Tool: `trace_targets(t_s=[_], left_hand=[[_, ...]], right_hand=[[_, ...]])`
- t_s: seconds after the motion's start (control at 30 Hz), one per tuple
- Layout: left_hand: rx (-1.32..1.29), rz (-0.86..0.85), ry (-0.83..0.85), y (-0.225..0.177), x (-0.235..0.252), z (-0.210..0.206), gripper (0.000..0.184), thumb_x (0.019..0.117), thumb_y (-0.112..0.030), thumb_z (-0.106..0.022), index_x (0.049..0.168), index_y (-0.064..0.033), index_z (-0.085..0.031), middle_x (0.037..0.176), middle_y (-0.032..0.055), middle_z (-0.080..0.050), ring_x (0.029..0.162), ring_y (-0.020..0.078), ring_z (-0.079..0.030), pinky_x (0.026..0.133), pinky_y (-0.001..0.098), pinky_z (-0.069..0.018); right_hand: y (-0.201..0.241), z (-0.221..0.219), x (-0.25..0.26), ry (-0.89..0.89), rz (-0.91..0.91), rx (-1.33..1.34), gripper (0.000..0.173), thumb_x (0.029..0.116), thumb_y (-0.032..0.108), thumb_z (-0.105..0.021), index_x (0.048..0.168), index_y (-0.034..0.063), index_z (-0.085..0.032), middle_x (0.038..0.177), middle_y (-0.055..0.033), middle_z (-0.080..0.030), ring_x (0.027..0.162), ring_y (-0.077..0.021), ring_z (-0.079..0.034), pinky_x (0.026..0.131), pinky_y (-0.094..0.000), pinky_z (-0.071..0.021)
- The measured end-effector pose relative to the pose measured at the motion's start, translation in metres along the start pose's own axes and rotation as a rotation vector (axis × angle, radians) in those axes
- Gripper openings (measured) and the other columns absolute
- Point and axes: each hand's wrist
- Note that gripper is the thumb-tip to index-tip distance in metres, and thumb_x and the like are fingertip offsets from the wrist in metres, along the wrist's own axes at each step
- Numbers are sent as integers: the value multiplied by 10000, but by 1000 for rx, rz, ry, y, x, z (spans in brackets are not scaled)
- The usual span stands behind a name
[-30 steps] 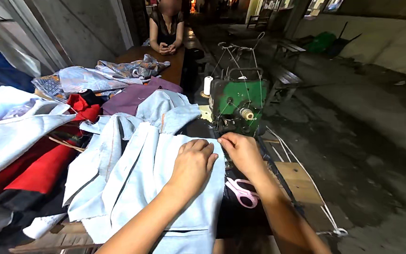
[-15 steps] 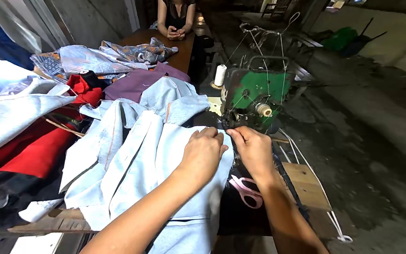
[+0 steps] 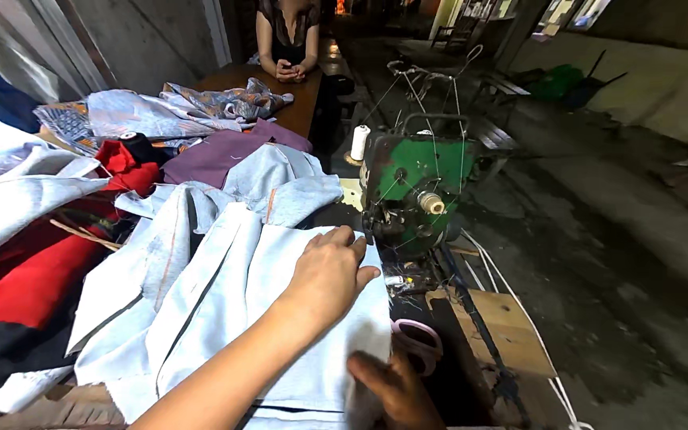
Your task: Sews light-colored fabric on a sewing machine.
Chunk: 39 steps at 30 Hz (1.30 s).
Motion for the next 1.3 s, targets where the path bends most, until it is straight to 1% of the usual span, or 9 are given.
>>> trace_targets(t_s=[0.1,0.2,0.37,0.4,0.5,0.6,0.77,0.97,1.3], left_hand=[[2,17,23,-2,0,3,484,1034,-395,-603,1323,-15,-678,1285,181,-653,1207,345,-619,1055,523,-458],[8,20,17,-3,1,3,474,1032,-383,-611,1316,-9,-679,1280,178,-651,1200,344,-619,1046,527,-462],[16,29,42,-2,6,7,482,1037,-388,-604,1323,-7,-672,1301,176,-639,1227,347,-604,1062,532,-451],[23,36,56,-3,7,8,484,1038,-391,-603,1326,-7,-670,1312,176,-634,1241,346,-598,1071,527,-446],[37,40,81,-3,11,12,495,1039,-387,-602,1349,-4,-653,1334,184,-620,1248,349,-591,1072,526,-443],[42,55,131,-2,14,14,471,1067,-358,-558,1388,-20,-625,1385,172,-590,1271,338,-576,1085,522,-435],[69,63,162,1,17,16,418,1101,-285,-488,1423,-40,-597,1413,152,-569,1305,328,-552,1103,508,-425],[75,56,138,3,22,15,415,1102,-253,-486,1432,-22,-583,1436,180,-557,1326,361,-538,1102,530,-423],[60,58,96,8,26,13,403,1096,-232,-499,1432,-29,-589,1428,175,-561,1295,358,-555,1083,516,-440]], right_hand=[[6,-8,-19,-55,-111,53,312,913,-120,-515,882,102,-732,810,85,-753,773,23,-702,776,-210,-596],[13,-16,-30,-99,-129,90,350,903,-149,-474,867,94,-723,793,98,-747,760,42,-690,768,-185,-580],[25,-28,-38,-147,-61,-188,129,889,-141,-523,936,-123,-642,809,12,-711,795,44,-662,808,-168,-547],[22,-27,-39,-147,-45,-213,131,903,-127,-519,931,-130,-647,809,7,-709,797,45,-658,810,-169,-546],[13,-25,-42,-163,-58,-68,266,941,-113,-453,882,23,-674,781,98,-709,773,65,-660,778,-175,-555],[22,-34,-41,-212,-160,159,423,961,-104,-342,838,131,-672,754,119,-721,739,54,-676,754,-184,-571],[14,-37,-41,-229,-138,189,424,985,-81,-337,864,112,-696,788,99,-738,771,35,-691,780,-200,-583],[7,-37,-41,-290,-27,-82,246,981,-60,-416,902,-17,-644,783,78,-669,794,69,-638,805,-170,-541],[-1,-30,-32,-232,-26,142,355,1018,-48,-349,994,69,-683,887,90,-742,875,34,-689,868,-206,-574]])
Point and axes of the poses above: each hand's wrist, its own x-axis towards the middle knuckle, its own z-axis out of the back of the hand, y = z × x
